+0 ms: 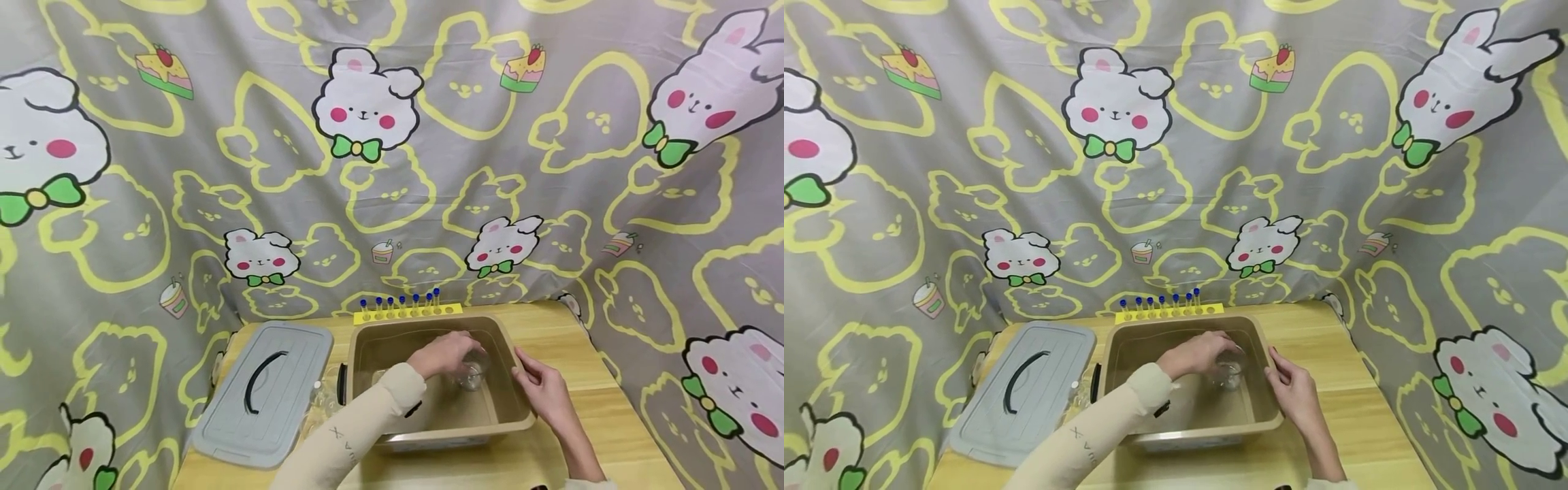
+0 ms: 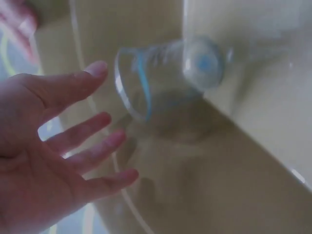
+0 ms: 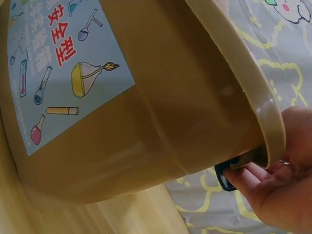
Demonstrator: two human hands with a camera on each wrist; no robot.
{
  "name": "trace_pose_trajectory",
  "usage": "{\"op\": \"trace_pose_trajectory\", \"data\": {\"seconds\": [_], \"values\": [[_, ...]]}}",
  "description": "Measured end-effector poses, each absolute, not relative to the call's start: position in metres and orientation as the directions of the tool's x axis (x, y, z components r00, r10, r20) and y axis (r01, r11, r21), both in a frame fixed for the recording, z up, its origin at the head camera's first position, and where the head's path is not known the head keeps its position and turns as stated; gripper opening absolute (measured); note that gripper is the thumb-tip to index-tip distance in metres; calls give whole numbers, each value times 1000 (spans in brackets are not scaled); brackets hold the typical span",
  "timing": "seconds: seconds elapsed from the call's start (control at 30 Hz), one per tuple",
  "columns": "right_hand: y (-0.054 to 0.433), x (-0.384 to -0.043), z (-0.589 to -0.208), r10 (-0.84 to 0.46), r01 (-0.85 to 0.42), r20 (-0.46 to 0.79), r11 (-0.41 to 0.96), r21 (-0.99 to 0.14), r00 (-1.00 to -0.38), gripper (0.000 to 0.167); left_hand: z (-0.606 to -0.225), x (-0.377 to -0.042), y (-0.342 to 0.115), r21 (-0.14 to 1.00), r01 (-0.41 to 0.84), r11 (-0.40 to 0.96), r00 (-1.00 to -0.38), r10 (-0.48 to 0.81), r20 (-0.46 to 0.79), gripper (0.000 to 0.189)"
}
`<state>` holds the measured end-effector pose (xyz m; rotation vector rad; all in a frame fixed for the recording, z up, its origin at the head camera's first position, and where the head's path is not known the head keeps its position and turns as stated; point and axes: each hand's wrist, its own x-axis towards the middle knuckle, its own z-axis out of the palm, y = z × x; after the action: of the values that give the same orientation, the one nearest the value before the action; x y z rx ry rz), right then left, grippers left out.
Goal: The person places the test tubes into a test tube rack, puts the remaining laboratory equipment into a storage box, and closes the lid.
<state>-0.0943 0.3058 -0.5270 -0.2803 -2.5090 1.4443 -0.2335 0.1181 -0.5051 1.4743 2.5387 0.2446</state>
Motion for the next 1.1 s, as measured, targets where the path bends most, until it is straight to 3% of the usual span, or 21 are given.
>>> {"op": "trace_pose_trajectory", "data": {"seconds": [0.3, 0.6, 0.83, 1.1], "values": [[307, -96, -524, 252, 40, 114, 533, -845, -961, 45, -466, -251, 64, 347, 782, 518, -551, 835, -7, 41], [309, -96, -522, 252, 62, 79, 510, -858, -965, 46, -440, -256, 20, 483, 709, 514, -647, 746, 157, 38], [307, -95, -523, 249, 63, 77, 509, -858, -965, 47, -438, -253, -7, 513, 691, 509, -687, 684, 247, 34], [305, -92, -524, 247, 78, 58, 508, -858, -967, 48, -450, -249, -46, 568, 600, 563, -783, 560, 271, 38]]}}
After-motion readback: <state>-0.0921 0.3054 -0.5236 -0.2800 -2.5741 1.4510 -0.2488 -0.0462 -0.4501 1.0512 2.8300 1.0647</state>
